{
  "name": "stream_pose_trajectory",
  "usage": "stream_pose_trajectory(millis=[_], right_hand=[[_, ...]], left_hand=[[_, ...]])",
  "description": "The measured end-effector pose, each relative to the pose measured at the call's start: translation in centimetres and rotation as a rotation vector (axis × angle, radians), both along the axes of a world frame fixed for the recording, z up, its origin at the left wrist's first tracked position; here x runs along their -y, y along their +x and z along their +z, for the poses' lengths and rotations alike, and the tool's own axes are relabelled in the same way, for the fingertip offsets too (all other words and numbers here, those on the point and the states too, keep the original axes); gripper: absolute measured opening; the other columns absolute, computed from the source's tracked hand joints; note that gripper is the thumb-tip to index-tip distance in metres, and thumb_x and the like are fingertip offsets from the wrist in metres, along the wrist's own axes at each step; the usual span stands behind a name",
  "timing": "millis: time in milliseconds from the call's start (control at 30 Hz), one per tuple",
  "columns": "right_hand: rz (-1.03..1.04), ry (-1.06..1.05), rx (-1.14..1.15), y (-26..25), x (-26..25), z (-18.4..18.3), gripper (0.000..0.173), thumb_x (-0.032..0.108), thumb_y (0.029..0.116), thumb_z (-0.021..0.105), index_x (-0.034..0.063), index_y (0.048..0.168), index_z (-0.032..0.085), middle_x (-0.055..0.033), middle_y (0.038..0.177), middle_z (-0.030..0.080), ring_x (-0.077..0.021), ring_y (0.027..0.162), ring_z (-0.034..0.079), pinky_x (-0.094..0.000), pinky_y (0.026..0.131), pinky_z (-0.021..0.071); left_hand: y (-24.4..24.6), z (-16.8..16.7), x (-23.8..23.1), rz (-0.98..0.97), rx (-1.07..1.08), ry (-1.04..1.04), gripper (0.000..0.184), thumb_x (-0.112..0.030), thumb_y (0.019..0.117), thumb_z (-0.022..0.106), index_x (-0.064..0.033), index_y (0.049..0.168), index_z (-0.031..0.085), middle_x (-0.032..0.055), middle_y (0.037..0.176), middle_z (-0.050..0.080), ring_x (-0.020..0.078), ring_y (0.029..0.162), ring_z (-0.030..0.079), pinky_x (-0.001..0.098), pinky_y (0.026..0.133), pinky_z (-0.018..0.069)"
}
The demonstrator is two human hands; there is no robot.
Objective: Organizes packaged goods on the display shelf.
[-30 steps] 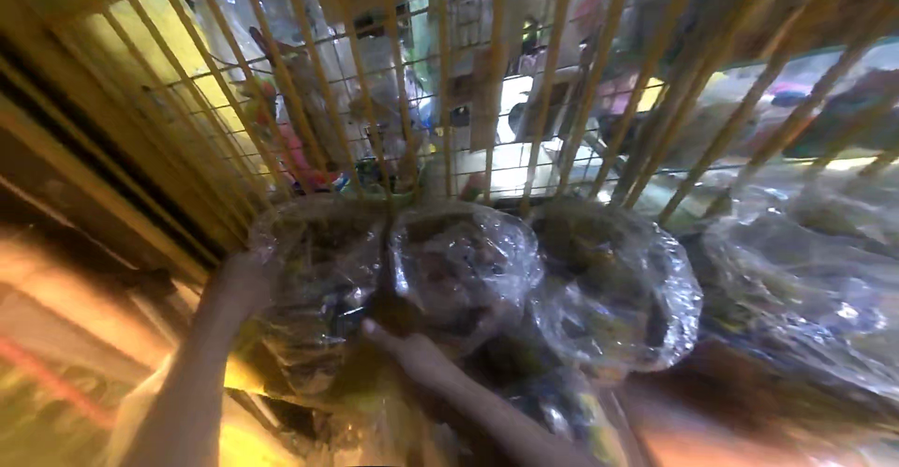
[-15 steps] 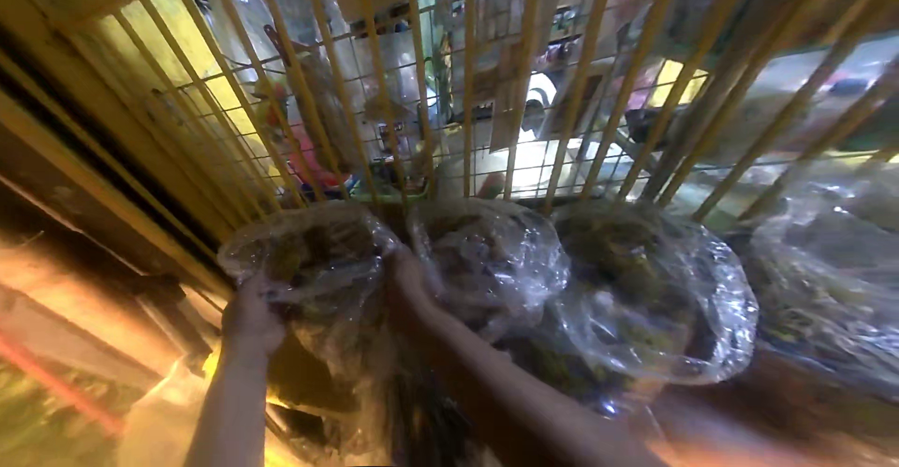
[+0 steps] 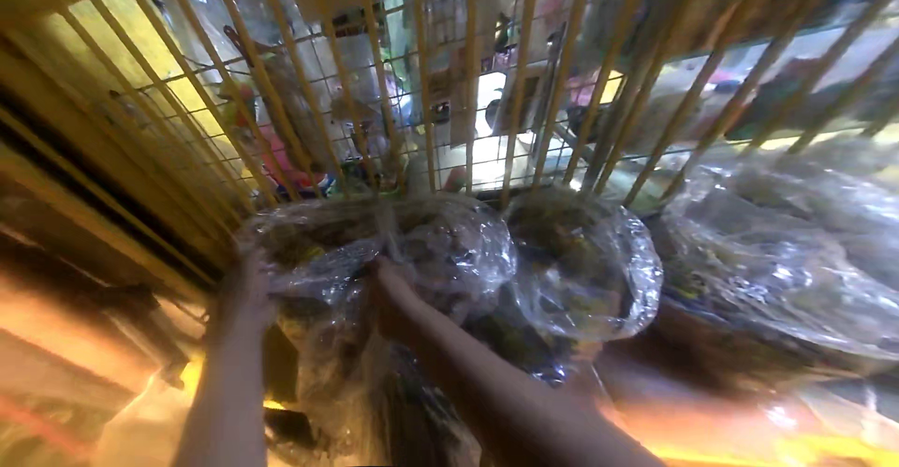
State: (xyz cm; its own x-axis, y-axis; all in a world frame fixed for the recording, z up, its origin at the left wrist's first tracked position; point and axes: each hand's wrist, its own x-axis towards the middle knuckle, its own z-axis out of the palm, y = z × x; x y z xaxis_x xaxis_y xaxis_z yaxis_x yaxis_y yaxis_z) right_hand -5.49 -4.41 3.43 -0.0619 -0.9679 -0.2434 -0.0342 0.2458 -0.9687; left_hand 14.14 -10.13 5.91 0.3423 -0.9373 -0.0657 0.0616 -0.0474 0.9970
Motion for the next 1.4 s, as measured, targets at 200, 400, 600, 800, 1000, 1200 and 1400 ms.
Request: stream_pose_trajectory(millis=[200,400,600,800,1000,1200,1400], right_hand=[[-0.126,0.092,0.298,0.7,0.6,1.7,0.064,0.053,0.1074,0.041,0.0042,0.148,0.047,-0.0211,0.144,0.053,-0.0327,0.13,0.052,-0.0543,0.106,0.0429],[0.056,-0.077,-0.279,0.8,2.5,1.1,0.041,0.027,0.1099,0.043,-0.0032,0.133,0.059,-0.0265,0.127,0.063,-0.0386,0.115,0.063,-0.0543,0.093,0.0527],[0.047,-0.183,0.391,3.2,-0.1,-1.5,0.026,0.024,0.1076,0.047,0.0099,0.123,0.063,-0.0061,0.097,0.068,-0.0152,0.083,0.065,-0.0354,0.074,0.0561],[0.005,0.055,1.199,1.6,-0.7,-4.1,0.032,0.039,0.1029,0.04,0.0159,0.098,0.062,-0.0042,0.079,0.066,-0.0162,0.07,0.066,-0.0368,0.062,0.0573],[0.031,0.073,1.012,1.8,1.1,-3.2,0.024,0.033,0.0971,0.064,0.0129,0.109,0.068,-0.0073,0.089,0.07,-0.0174,0.077,0.069,-0.0365,0.066,0.0595],[-0.115,-0.039,0.747,1.5,1.7,-3.0,0.034,0.043,0.1032,0.055,0.0229,0.13,0.063,-0.0015,0.095,0.068,-0.0124,0.08,0.065,-0.0331,0.068,0.0561],[-0.128,-0.135,0.46,1.5,0.9,0.0,0.061,0.04,0.0993,0.065,0.0243,0.153,0.04,-0.0092,0.118,0.068,-0.0201,0.094,0.067,-0.0413,0.078,0.0572]], left_hand=[[1.5,-1.2,-0.7,-0.013,0.324,0.193,0.069,-0.071,0.0966,0.049,-0.0078,0.121,0.064,0.0162,0.096,0.064,0.0302,0.075,0.062,0.0524,0.063,0.0542],[2.1,2.3,-2.1,0.057,1.198,0.037,0.043,-0.034,0.1004,0.065,-0.0109,0.137,0.062,0.0247,0.121,0.067,0.0439,0.106,0.067,0.0667,0.088,0.0524],[-3.4,5.4,0.8,-0.26,1.748,-0.321,0.056,-0.028,0.0965,0.068,-0.0182,0.15,0.053,0.0184,0.155,0.047,0.0475,0.144,0.039,0.0744,0.111,0.0287],[0.4,6.2,8.7,-0.358,0.894,0.276,0.027,-0.023,0.1092,0.047,-0.0034,0.118,0.062,0.0111,0.089,0.06,0.019,0.071,0.055,0.0358,0.063,0.0494],[2.6,5.3,5.8,-0.025,1.185,0.15,0.07,-0.059,0.0969,0.061,-0.0079,0.145,0.053,0.0311,0.131,0.06,0.0515,0.12,0.059,0.0731,0.098,0.0452],[9.3,-2.6,-3.2,-0.249,0.803,0.46,0.066,-0.061,0.0987,0.057,-0.0238,0.153,0.044,0.0157,0.139,0.059,0.0393,0.12,0.062,0.0693,0.085,0.055],[4.1,-0.8,1.8,-0.273,0.831,0.147,0.04,-0.02,0.1036,0.06,-0.0115,0.142,0.053,0.0194,0.122,0.065,0.0329,0.102,0.067,0.0558,0.083,0.0579]])
